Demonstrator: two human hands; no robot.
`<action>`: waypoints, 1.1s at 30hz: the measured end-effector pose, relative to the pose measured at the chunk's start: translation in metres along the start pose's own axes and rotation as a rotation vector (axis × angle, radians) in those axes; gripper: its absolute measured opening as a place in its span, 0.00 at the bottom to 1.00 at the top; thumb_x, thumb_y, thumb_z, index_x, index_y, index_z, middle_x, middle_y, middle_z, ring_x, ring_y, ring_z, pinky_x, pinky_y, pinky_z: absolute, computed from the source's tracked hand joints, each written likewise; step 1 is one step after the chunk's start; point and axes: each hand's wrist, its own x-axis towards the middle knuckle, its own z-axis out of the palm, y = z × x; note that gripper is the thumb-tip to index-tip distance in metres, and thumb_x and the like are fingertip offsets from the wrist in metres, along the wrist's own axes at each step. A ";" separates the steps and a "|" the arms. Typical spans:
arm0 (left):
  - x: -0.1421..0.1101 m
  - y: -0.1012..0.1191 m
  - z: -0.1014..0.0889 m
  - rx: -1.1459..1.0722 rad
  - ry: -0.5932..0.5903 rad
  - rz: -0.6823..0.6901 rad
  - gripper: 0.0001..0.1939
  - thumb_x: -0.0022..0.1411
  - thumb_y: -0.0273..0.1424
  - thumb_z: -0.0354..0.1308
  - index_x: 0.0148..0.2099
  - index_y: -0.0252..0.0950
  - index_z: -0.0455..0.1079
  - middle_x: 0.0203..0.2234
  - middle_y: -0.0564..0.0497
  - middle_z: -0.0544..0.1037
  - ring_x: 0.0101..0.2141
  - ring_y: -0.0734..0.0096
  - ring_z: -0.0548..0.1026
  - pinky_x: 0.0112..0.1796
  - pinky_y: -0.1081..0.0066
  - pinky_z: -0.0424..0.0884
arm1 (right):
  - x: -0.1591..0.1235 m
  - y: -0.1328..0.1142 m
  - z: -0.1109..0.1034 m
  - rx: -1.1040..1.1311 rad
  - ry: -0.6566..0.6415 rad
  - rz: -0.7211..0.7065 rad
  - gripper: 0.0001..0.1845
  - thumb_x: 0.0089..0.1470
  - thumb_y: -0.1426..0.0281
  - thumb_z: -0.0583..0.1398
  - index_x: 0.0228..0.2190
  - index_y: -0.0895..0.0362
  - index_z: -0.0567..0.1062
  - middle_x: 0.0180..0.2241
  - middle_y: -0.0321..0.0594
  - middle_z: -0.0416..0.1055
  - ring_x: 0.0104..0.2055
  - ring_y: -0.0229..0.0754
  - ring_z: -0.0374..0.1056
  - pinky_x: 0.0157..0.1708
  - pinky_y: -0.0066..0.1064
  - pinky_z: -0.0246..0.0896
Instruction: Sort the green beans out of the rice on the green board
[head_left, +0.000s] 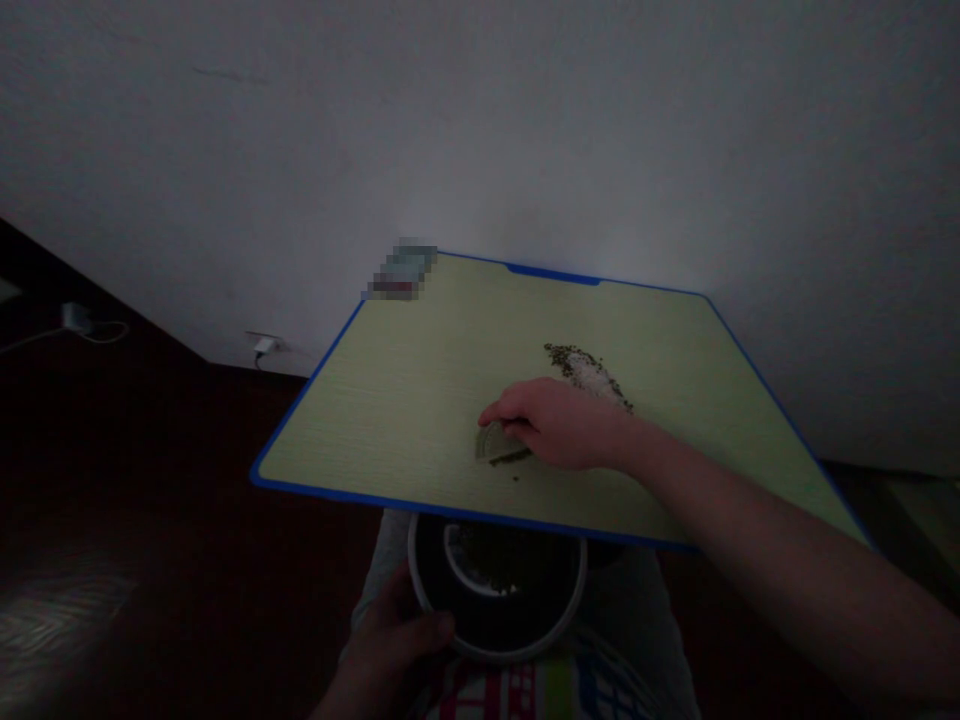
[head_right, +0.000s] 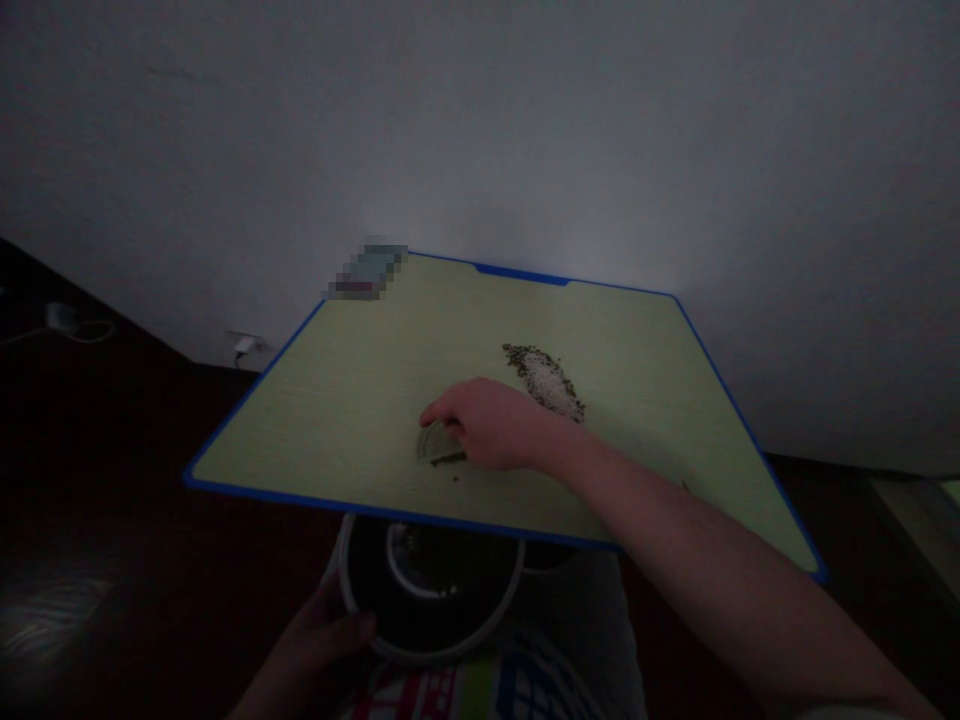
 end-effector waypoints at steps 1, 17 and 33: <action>0.000 0.000 0.000 0.006 0.004 -0.005 0.49 0.39 0.19 0.71 0.63 0.38 0.58 0.42 0.39 0.83 0.45 0.45 0.79 0.46 0.55 0.74 | -0.003 -0.003 0.000 0.012 -0.021 -0.009 0.21 0.54 0.79 0.55 0.47 0.57 0.77 0.45 0.44 0.76 0.48 0.45 0.70 0.49 0.34 0.60; 0.000 0.002 0.003 0.031 -0.046 -0.011 0.37 0.40 0.19 0.70 0.56 0.37 0.68 0.41 0.39 0.83 0.42 0.47 0.80 0.44 0.57 0.75 | -0.079 0.013 0.019 0.025 0.257 0.456 0.20 0.55 0.72 0.55 0.48 0.60 0.76 0.40 0.45 0.78 0.38 0.45 0.74 0.39 0.34 0.66; -0.003 0.004 0.010 0.018 -0.061 0.001 0.45 0.41 0.19 0.68 0.62 0.37 0.60 0.43 0.39 0.83 0.47 0.46 0.77 0.48 0.56 0.73 | -0.039 -0.017 0.029 0.159 0.178 0.207 0.17 0.54 0.74 0.56 0.44 0.57 0.78 0.43 0.44 0.78 0.43 0.45 0.73 0.43 0.34 0.63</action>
